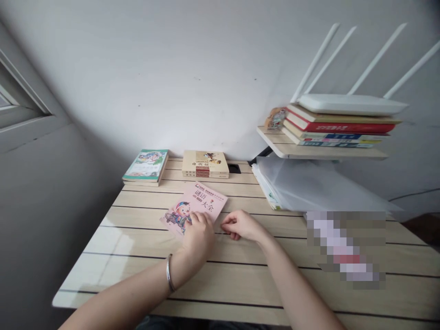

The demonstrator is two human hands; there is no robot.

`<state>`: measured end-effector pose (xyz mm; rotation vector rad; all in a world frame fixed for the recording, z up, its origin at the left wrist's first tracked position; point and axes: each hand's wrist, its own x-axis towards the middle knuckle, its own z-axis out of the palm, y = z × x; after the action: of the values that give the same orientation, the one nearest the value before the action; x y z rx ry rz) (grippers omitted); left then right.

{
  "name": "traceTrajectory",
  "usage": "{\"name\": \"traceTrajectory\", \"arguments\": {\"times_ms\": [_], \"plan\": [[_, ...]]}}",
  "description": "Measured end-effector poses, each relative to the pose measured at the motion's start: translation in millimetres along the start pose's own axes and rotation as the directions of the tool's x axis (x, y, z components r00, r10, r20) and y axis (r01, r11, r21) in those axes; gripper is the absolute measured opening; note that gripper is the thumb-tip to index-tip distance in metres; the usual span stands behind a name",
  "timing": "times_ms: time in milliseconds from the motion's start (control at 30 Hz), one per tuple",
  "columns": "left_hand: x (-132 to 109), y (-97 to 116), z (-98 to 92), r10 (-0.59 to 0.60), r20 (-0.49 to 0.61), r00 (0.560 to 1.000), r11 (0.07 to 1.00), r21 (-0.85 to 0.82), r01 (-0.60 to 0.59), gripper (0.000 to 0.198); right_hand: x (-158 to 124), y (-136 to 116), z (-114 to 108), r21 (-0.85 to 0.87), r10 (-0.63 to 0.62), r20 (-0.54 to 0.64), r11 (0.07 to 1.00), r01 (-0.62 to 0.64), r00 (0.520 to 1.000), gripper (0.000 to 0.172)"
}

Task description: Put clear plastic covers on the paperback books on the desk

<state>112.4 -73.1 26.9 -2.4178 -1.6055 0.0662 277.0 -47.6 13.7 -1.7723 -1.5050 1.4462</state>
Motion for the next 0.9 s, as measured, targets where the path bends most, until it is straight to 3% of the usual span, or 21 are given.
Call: {"name": "traceTrajectory", "arguments": {"times_ms": [200,300,367,433,500,567,633,700,800,900], "plan": [[1.1,0.6,4.2,0.024,0.014,1.0,1.0,-0.006,-0.024,0.045,-0.6,2.6,-3.3,-0.008,-0.048,0.042,0.999,0.048,0.998,0.009],[1.2,-2.2,2.4,0.033,-0.001,0.999,0.999,-0.002,-0.033,0.047,-5.4,5.0,-9.2,-0.098,-0.168,0.134,0.979,0.181,0.977,0.034],[1.6,-9.6,-5.2,0.042,-0.02,0.999,0.999,-0.01,-0.042,0.046,-9.1,6.6,-12.7,-0.208,-0.283,0.182,0.925,0.319,0.942,0.054],[4.6,-25.5,-19.8,0.098,-0.046,0.994,0.994,-0.044,-0.1,0.043,-11.9,6.1,-14.2,-0.331,-0.381,0.169,0.847,0.417,0.909,0.06],[12.9,-50.7,-40.1,0.243,-0.064,0.968,0.965,-0.09,-0.248,0.042,-13.8,2.0,-13.7,-0.434,-0.461,0.129,0.77,0.468,0.878,0.047],[27.6,-82.3,-62.2,0.351,-0.042,0.935,0.921,-0.166,-0.353,0.04,-16.6,-5.0,-12.2,-0.533,-0.531,0.113,0.681,0.502,0.84,0.023],[47.4,-114.9,-80.6,0.376,0.003,0.927,0.901,-0.236,-0.365,0.037,-21.7,-12.1,-10.1,-0.638,-0.606,0.123,0.558,0.53,0.786,0.006],[68.6,-142.6,-90.8,0.371,0.025,0.928,0.899,-0.261,-0.352,0.034,-29.2,-15.5,-6.4,-0.695,-0.676,0.168,0.434,0.573,0.717,0.008],[95.9,-166.5,-88.5,0.316,0.028,0.948,0.929,-0.214,-0.303,0.037,-40.5,-9.5,5.2,-0.656,-0.746,0.248,0.341,0.674,0.618,0.006],[114.4,-167.0,-72.6,0.244,-0.012,0.97,0.955,-0.173,-0.243,0.046,-46.4,4.8,22.3,-0.621,-0.801,0.24,0.308,0.721,0.549,0.011]]}}
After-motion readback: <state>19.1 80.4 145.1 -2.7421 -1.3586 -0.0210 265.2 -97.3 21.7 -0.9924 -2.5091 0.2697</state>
